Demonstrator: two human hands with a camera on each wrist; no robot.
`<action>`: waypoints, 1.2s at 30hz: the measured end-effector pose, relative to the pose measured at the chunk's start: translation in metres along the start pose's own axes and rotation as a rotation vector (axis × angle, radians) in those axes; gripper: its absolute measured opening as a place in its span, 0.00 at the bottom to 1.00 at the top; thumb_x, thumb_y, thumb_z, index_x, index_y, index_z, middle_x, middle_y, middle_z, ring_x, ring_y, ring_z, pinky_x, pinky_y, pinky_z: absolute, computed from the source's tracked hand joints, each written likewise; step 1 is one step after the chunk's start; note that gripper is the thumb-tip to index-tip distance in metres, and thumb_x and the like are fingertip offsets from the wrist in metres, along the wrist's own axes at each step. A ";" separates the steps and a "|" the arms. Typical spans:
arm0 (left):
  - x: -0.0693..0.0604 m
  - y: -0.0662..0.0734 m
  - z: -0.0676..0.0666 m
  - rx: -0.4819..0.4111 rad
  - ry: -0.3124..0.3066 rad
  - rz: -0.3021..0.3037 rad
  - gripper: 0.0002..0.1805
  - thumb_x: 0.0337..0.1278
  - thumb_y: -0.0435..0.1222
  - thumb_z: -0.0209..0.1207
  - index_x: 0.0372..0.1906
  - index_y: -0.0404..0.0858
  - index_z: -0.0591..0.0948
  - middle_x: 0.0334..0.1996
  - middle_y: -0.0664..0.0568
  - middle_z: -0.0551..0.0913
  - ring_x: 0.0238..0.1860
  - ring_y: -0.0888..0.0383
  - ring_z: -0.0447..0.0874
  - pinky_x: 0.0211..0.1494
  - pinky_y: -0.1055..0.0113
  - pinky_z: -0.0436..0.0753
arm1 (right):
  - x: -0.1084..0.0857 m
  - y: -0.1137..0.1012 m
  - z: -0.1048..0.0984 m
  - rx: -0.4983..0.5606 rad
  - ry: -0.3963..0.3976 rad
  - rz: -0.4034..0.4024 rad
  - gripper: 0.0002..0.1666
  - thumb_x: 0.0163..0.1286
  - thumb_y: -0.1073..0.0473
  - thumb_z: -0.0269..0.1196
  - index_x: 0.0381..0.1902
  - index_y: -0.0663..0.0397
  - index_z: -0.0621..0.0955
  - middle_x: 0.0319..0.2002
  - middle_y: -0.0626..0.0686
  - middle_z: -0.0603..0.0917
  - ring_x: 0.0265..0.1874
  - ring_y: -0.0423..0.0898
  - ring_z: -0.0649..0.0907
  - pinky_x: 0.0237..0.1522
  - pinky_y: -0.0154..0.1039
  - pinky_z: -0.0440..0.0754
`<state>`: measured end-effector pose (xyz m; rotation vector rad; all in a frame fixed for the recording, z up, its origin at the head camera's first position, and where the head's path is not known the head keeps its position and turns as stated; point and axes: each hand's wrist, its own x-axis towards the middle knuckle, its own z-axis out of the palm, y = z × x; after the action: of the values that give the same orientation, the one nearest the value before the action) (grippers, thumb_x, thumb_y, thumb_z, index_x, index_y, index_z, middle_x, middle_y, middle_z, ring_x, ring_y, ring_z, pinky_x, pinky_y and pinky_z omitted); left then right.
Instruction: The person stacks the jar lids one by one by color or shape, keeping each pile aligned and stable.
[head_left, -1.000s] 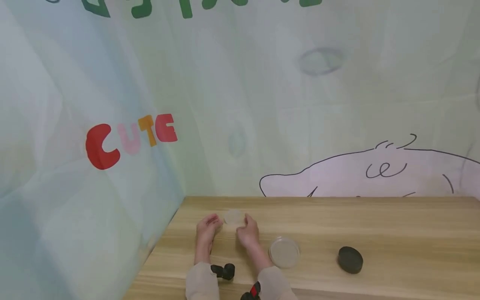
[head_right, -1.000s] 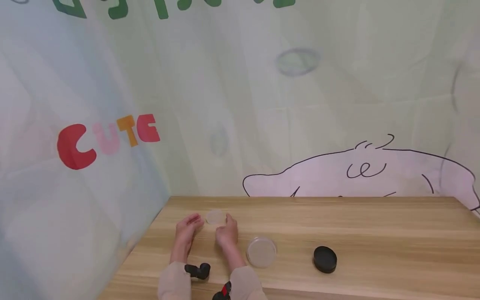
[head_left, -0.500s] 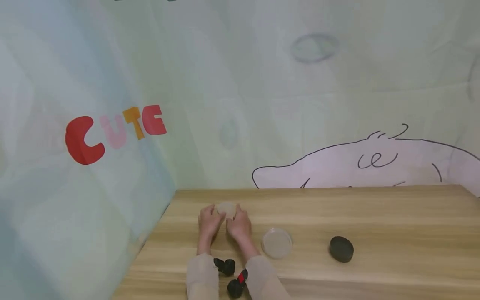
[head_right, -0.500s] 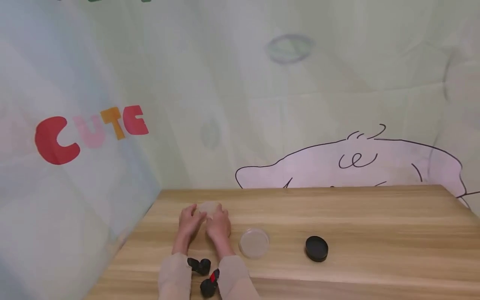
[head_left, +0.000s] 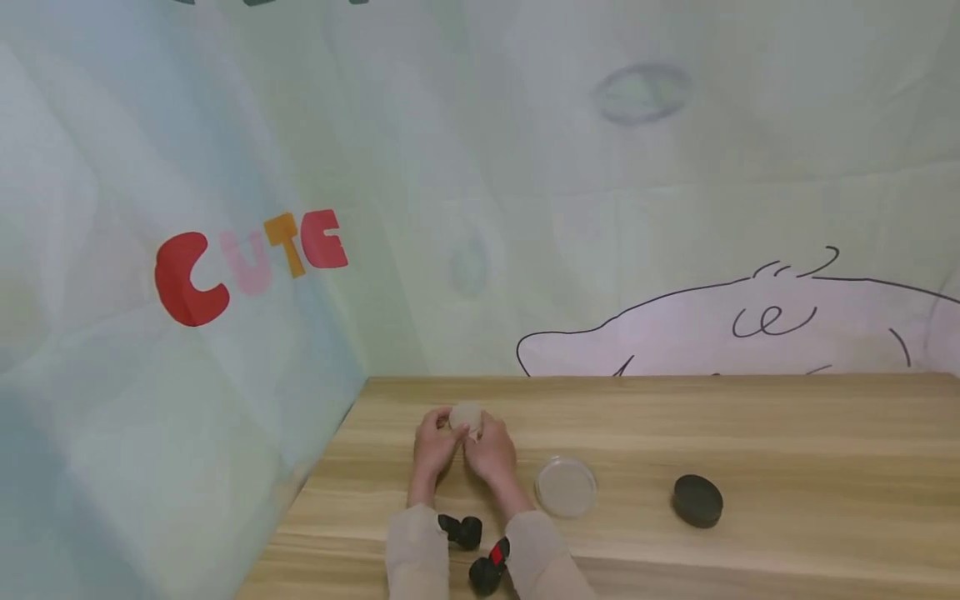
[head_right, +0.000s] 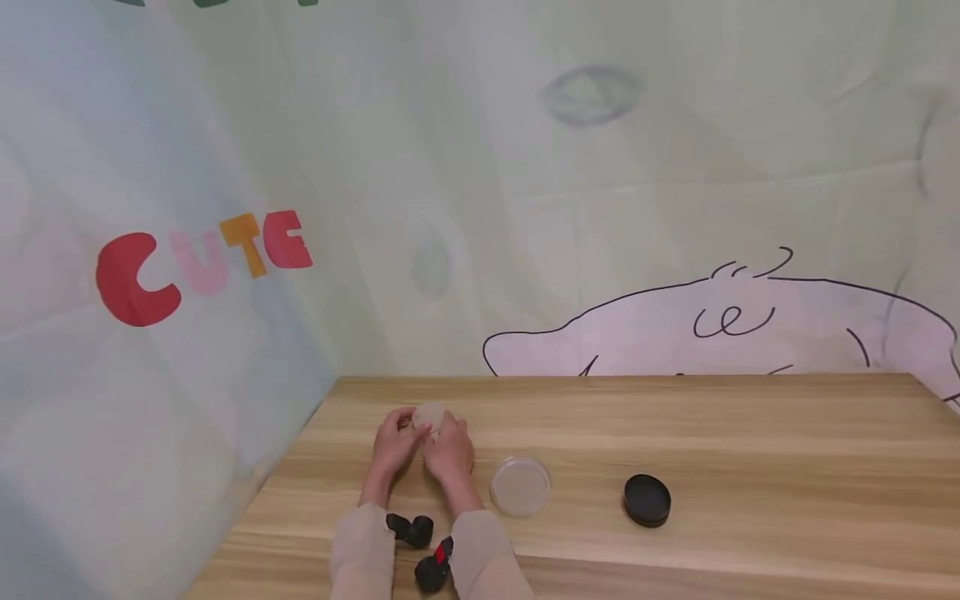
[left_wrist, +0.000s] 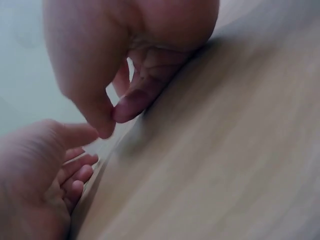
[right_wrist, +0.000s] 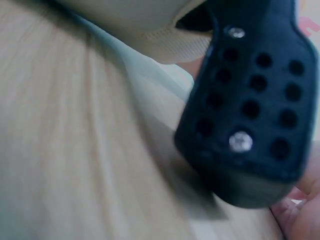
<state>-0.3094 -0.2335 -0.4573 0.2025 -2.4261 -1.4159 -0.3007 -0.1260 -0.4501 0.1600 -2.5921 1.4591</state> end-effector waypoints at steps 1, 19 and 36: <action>0.000 0.000 0.001 -0.020 0.003 -0.008 0.25 0.56 0.35 0.65 0.56 0.25 0.74 0.54 0.31 0.78 0.57 0.38 0.75 0.62 0.46 0.72 | 0.000 0.001 0.001 0.009 0.009 0.013 0.30 0.63 0.59 0.64 0.60 0.70 0.74 0.39 0.62 0.79 0.35 0.54 0.79 0.38 0.49 0.77; -0.004 0.017 -0.021 -0.414 -0.043 -0.119 0.24 0.55 0.38 0.67 0.51 0.31 0.71 0.49 0.44 0.81 0.36 0.67 0.79 0.45 0.69 0.73 | -0.002 -0.012 0.001 0.397 0.045 0.119 0.31 0.63 0.50 0.66 0.58 0.61 0.73 0.55 0.63 0.81 0.43 0.55 0.83 0.47 0.50 0.80; -0.007 0.060 -0.014 -0.624 -0.155 0.011 0.14 0.57 0.31 0.63 0.44 0.31 0.72 0.42 0.52 0.79 0.41 0.64 0.79 0.49 0.68 0.79 | -0.007 -0.031 -0.078 0.250 -0.033 -0.085 0.28 0.69 0.53 0.63 0.61 0.67 0.75 0.54 0.66 0.82 0.45 0.57 0.86 0.33 0.39 0.84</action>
<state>-0.2961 -0.2131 -0.4003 -0.0726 -1.9562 -2.1585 -0.2820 -0.0753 -0.3855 0.3226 -2.3863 1.7573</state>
